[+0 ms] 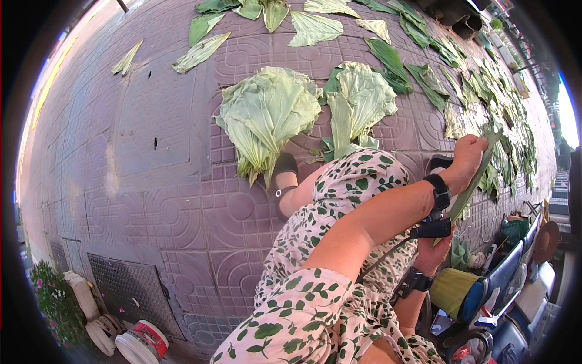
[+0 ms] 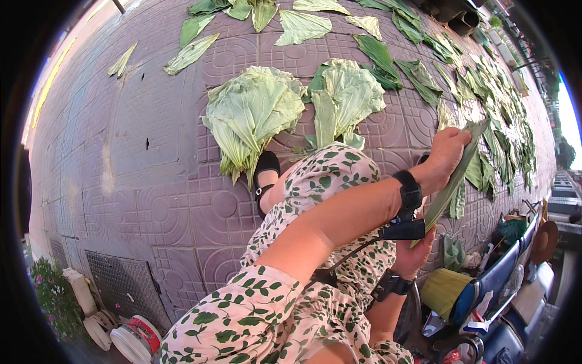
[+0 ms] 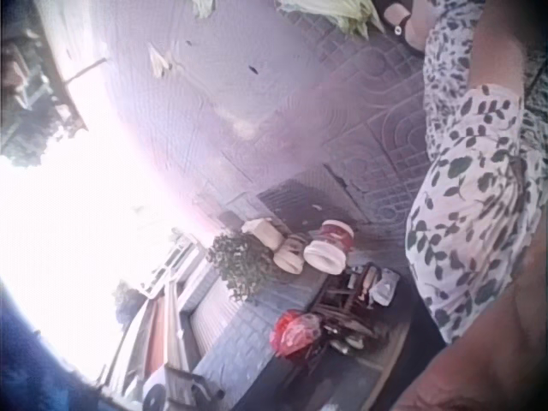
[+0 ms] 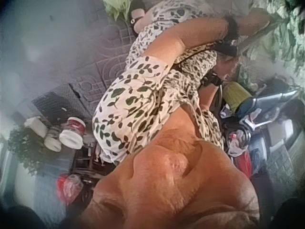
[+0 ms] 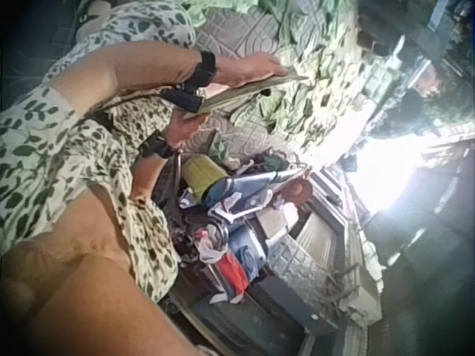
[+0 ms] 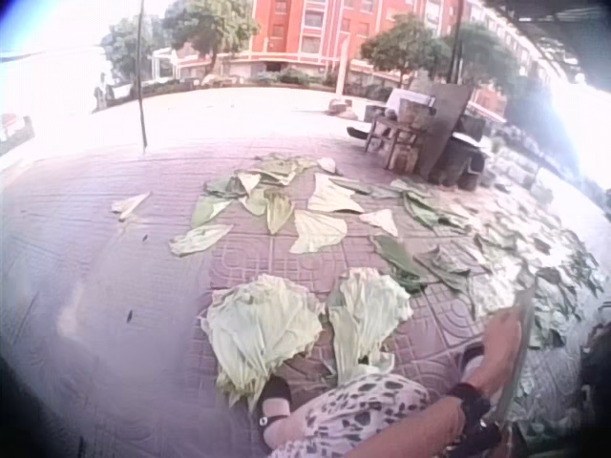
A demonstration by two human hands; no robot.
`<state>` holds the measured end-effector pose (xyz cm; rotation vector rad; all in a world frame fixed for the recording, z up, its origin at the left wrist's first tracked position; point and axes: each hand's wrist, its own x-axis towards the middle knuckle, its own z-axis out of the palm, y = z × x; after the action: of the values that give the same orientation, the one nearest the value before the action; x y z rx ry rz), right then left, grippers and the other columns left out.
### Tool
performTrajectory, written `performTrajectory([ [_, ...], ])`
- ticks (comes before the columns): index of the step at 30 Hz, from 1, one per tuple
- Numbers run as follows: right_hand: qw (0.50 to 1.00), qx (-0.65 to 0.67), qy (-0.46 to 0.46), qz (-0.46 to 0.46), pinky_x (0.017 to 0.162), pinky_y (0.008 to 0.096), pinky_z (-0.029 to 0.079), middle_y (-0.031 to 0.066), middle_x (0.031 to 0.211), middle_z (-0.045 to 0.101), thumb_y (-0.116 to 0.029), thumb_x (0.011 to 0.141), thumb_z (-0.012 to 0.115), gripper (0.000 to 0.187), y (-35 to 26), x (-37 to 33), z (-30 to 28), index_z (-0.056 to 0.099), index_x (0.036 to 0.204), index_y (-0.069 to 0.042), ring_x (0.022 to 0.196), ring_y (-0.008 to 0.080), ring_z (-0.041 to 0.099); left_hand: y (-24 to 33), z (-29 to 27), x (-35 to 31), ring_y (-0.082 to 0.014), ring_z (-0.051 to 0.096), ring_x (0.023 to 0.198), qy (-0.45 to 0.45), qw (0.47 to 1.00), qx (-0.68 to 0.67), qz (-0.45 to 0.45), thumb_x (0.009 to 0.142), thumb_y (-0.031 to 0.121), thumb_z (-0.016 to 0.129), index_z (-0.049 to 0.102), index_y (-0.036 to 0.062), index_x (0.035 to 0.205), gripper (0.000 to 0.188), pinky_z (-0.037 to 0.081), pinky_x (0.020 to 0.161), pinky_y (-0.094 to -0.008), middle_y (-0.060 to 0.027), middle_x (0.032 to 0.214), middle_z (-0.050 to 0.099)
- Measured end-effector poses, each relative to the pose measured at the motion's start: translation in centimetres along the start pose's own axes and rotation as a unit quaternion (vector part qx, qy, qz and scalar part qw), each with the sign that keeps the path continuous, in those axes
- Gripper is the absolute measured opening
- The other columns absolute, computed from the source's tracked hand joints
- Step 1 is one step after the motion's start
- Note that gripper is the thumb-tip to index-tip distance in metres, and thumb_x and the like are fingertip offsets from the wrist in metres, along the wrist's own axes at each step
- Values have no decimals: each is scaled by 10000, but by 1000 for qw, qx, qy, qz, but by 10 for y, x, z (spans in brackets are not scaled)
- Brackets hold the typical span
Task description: The person picks up large green leaves from the ground, folds and rolls them by hand, and places them back down.
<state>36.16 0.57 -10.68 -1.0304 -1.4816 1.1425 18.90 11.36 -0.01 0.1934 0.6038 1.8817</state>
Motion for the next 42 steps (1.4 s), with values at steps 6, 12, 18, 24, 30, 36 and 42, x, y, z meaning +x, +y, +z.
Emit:
performTrajectory([
  [6,991,65,-38,115,900,379,408,61,1053,595,-308,858,533,315,10,11,-36,558,1084,-89,999,202,545,-32,5,5,-97,405,509,65,997,-7,-31,798,162,545,530,21,667,193,321,467,-284,-13,573,471],
  [12,991,-124,-45,7,753,297,464,89,948,597,-95,618,773,522,15,12,-29,498,1053,-4,855,161,569,-35,0,9,-127,446,527,89,995,-3,-52,782,179,561,570,-9,716,199,345,489,-303,-49,607,523],
  [18,984,105,45,136,765,279,470,109,1021,575,-108,627,769,715,10,7,-18,382,1217,10,875,185,578,-40,2,8,-134,461,533,92,993,62,-33,749,180,561,560,-13,681,205,359,501,-314,-62,597,528],
  [24,987,111,-50,104,776,343,476,114,1074,554,-122,707,696,642,15,7,-25,368,1252,-28,947,225,557,-51,-1,12,-144,461,531,104,991,81,5,733,164,551,556,-17,676,190,359,499,-318,-73,592,526],
  [30,922,323,-52,207,801,432,453,113,1152,508,-262,825,523,478,15,11,-31,387,1249,-90,1009,286,519,-47,-1,6,-158,490,550,93,994,64,2,755,198,567,562,-24,710,226,387,521,-317,-79,593,531],
  [36,985,61,38,154,800,376,451,47,985,577,-302,857,497,321,65,19,-65,508,1070,-61,911,212,550,-51,0,0,-192,543,651,-11,980,200,-10,757,236,608,548,-35,859,296,431,606,-325,-115,722,584],
  [42,890,399,-66,210,806,324,448,28,923,602,-238,863,522,252,23,36,-45,542,1010,-34,876,162,560,-56,-24,-18,-316,605,700,-192,893,408,-5,623,283,694,576,-63,754,388,459,637,-377,-214,697,592],
])
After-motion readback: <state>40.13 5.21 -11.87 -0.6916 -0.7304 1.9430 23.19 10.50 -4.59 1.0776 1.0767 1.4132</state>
